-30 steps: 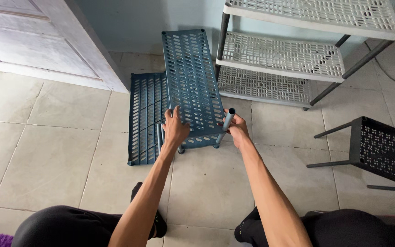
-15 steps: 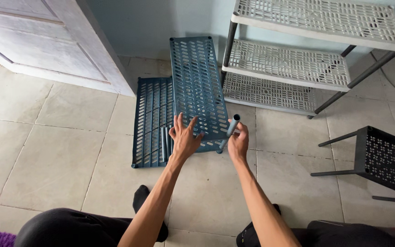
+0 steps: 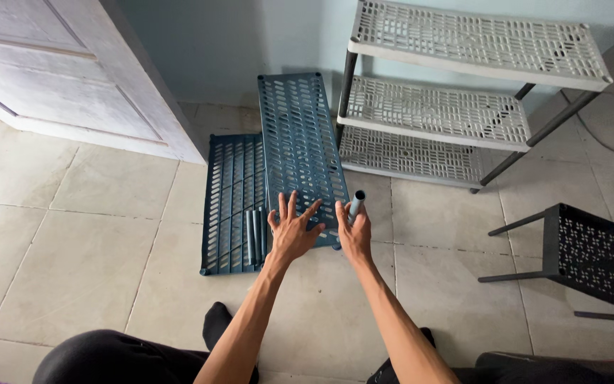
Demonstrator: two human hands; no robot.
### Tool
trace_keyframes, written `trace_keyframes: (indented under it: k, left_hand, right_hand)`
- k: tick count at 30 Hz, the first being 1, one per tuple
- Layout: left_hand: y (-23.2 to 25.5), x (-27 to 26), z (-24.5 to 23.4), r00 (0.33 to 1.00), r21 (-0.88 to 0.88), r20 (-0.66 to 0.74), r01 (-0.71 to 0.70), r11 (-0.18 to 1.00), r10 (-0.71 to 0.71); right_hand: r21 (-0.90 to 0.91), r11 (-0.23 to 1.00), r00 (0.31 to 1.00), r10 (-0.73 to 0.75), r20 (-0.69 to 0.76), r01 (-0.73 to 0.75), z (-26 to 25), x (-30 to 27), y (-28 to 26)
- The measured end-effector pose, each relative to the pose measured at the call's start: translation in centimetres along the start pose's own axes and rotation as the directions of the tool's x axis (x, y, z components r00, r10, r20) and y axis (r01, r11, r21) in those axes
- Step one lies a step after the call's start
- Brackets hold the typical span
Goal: The person sits on the floor and takes apart a blue plastic shoe rack. They pull the perforated shelves apart, detach the cylindrical leg tubes from the shelf posts by hand, and stack the removed tubes and shelves in separate piles on the floor.
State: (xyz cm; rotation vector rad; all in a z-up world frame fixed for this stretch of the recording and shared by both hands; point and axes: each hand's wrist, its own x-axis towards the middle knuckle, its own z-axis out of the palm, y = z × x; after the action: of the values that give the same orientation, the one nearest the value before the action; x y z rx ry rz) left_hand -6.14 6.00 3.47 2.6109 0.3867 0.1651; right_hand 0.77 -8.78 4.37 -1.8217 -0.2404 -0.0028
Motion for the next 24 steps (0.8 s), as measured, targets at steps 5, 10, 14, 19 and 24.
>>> trace_keyframes:
  k: [5,10,14,19,24]
  left_hand:
    - [-0.1,0.0,-0.2,1.0,0.008,0.009,-0.015,1.0,0.015]
    - [-0.1,0.0,-0.1,1.0,0.013,0.012,-0.029,1.0,0.028]
    - [-0.4,0.2,0.0,0.999,0.01,0.018,-0.037,0.999,0.036]
    - [-0.4,0.3,0.2,0.999,0.025,0.015,-0.045,0.999,0.045]
    - [-0.6,0.1,0.4,0.999,0.032,0.005,-0.053,0.998,0.053]
  right_hand:
    - [0.021,1.0,1.0,0.008,-0.029,-0.007,0.8,1.1,1.2]
    - [0.058,0.998,0.999,0.037,0.024,-0.038,0.7,2.3,1.9]
    - [0.096,0.991,0.987,0.075,0.141,-0.09,-0.1,3.4,1.8]
    - [0.167,0.974,0.964,0.112,0.239,-0.154,-1.2,3.5,0.5]
    - [0.028,0.997,0.998,-0.067,-0.018,0.067,-0.7,1.0,-1.0]
